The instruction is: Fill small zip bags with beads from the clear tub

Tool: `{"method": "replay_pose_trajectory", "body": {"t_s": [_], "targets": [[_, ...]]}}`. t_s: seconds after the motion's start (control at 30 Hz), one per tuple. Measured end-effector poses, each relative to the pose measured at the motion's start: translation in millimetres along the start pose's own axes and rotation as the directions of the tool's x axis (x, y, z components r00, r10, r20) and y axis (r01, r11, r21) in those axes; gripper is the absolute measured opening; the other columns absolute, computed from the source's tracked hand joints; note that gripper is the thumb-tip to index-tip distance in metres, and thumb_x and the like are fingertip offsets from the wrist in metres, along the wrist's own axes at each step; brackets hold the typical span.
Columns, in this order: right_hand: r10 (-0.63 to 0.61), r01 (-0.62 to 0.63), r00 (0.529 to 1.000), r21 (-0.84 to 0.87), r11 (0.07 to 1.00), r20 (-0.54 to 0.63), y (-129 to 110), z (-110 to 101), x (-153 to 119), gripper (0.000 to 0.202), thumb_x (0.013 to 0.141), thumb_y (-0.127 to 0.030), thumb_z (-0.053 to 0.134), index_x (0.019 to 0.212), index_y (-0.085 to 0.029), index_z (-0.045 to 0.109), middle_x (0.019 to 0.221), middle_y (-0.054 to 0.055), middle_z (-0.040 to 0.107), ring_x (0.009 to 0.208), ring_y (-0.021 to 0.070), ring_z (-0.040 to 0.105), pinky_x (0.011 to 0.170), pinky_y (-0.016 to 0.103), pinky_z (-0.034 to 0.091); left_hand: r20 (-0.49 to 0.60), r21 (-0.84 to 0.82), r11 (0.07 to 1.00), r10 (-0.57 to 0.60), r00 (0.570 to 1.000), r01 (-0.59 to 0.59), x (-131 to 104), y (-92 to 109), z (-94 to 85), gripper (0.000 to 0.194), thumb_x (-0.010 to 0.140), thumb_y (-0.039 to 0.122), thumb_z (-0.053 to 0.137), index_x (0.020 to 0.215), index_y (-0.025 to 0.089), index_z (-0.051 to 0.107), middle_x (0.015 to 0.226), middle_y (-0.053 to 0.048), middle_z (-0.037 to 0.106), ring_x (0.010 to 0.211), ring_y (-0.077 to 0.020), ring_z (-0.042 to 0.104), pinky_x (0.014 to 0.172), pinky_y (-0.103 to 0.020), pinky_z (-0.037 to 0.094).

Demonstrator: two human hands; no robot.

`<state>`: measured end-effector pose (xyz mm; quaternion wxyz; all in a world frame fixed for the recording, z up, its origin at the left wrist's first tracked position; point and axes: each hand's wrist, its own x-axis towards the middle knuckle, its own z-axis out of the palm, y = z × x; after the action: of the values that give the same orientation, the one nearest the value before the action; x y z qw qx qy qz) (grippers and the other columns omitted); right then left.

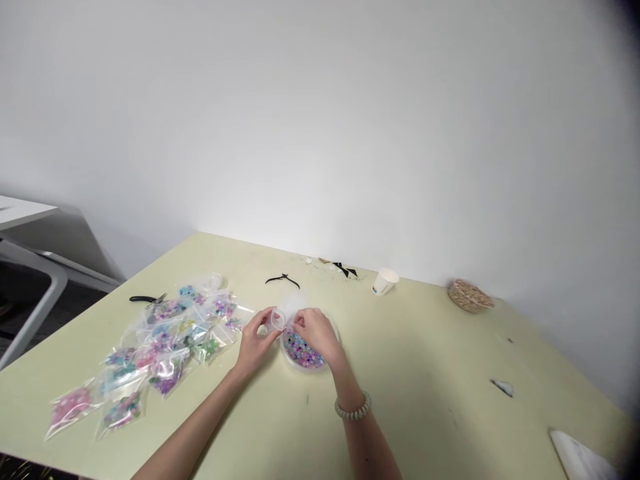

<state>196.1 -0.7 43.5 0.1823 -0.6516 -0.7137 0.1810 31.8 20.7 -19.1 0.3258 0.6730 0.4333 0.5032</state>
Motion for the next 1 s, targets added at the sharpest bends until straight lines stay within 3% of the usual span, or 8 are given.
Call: {"method": "replay_pose_trajectory", "body": {"t_s": [0.13, 0.23, 0.33, 0.47, 0.57, 0.67, 0.83, 1.0], "targets": [[-0.151, 0.224, 0.968, 0.408, 0.885, -0.202, -11.3, -10.9, -1.3, 0.014, 0.083, -0.022, 0.057, 0.087, -0.016, 0.069, 0.085, 0.004, 0.067, 0.074, 0.0119, 0.060, 0.068, 0.019, 0.043, 0.012, -0.015, 1.000, 0.009, 1.000, -0.009, -0.3, -2.4, 0.6, 0.042, 0.070, 0.033, 0.067, 0.108, 0.018, 0.059, 0.102, -0.008, 0.067, 0.092, -0.0226, 0.062, 0.083, -0.037, 0.049], [-0.214, 0.311, 0.945, 0.479, 0.821, -0.245, -21.2, -5.6, -1.6, 0.013, 0.082, -0.023, 0.058, 0.087, -0.017, 0.069, 0.083, 0.002, 0.065, 0.071, 0.0107, 0.057, 0.067, 0.019, 0.043, 0.008, -0.020, 1.000, 0.017, 1.000, -0.017, 0.0, -1.8, 0.7, 0.040, 0.072, 0.034, 0.065, 0.108, 0.018, 0.059, 0.102, -0.008, 0.067, 0.092, -0.0225, 0.062, 0.083, -0.037, 0.049], [-0.205, 0.301, 0.945, 0.435, 0.848, -0.255, -23.2, -4.0, -0.6, 0.015, 0.082, -0.025, 0.059, 0.090, -0.017, 0.069, 0.081, 0.002, 0.065, 0.069, 0.0110, 0.056, 0.069, 0.020, 0.043, -0.001, -0.011, 1.000, 0.005, 1.000, -0.005, 0.6, 0.0, 0.2, 0.040, 0.072, 0.034, 0.065, 0.108, 0.018, 0.059, 0.103, -0.008, 0.067, 0.093, -0.0227, 0.063, 0.084, -0.038, 0.049], [-0.090, 0.191, 0.954, 0.347, 0.918, -0.285, -9.9, -13.6, -0.2, 0.015, 0.083, -0.023, 0.057, 0.091, -0.016, 0.068, 0.085, 0.005, 0.066, 0.072, 0.0121, 0.058, 0.069, 0.020, 0.044, -0.008, -0.005, 1.000, -0.021, 1.000, 0.021, 0.8, 1.6, -0.1, 0.041, 0.069, 0.033, 0.066, 0.107, 0.019, 0.060, 0.102, -0.008, 0.068, 0.092, -0.0234, 0.063, 0.084, -0.039, 0.049], [-0.028, 0.044, 0.994, 0.149, 0.988, -0.109, 3.4, -12.0, -1.7, 0.012, 0.078, -0.015, 0.059, 0.084, -0.016, 0.070, 0.084, 0.005, 0.068, 0.076, 0.0139, 0.060, 0.071, 0.021, 0.042, 0.000, -0.012, 1.000, -0.023, 1.000, 0.023, 0.4, 0.7, 0.3, 0.041, 0.069, 0.032, 0.066, 0.107, 0.018, 0.061, 0.101, -0.009, 0.068, 0.092, -0.0235, 0.063, 0.083, -0.039, 0.049], [0.048, -0.045, 0.996, -0.046, 0.998, 0.075, 10.2, 2.8, -2.0, 0.013, 0.070, -0.010, 0.064, 0.081, -0.015, 0.070, 0.086, 0.008, 0.069, 0.085, 0.0188, 0.061, 0.070, 0.023, 0.041, -0.005, -0.007, 1.000, -0.013, 1.000, 0.013, 0.3, -1.3, 0.5, 0.041, 0.069, 0.032, 0.066, 0.108, 0.018, 0.061, 0.101, -0.008, 0.068, 0.092, -0.0232, 0.063, 0.083, -0.038, 0.049], [0.050, -0.038, 0.992, -0.097, 0.995, 0.117, 8.4, 23.6, 2.0, 0.014, 0.069, -0.005, 0.061, 0.075, -0.014, 0.071, 0.081, 0.008, 0.069, 0.083, 0.0200, 0.063, 0.067, 0.023, 0.040, -0.003, 0.003, 1.000, 0.001, 1.000, -0.001, 1.1, -0.6, 0.3, 0.042, 0.070, 0.034, 0.066, 0.108, 0.018, 0.060, 0.099, -0.007, 0.068, 0.091, -0.0225, 0.063, 0.083, -0.038, 0.049], [0.055, -0.042, 0.993, -0.116, 0.992, 0.107, 7.5, 18.8, 2.3, 0.016, 0.070, -0.004, 0.057, 0.073, -0.014, 0.069, 0.080, 0.008, 0.068, 0.080, 0.0196, 0.062, 0.065, 0.024, 0.039, -0.003, 0.007, 1.000, -0.007, 1.000, 0.007, 1.3, 0.7, 0.1, 0.042, 0.069, 0.035, 0.067, 0.107, 0.018, 0.061, 0.098, -0.007, 0.069, 0.090, -0.0232, 0.063, 0.083, -0.039, 0.049]]}}
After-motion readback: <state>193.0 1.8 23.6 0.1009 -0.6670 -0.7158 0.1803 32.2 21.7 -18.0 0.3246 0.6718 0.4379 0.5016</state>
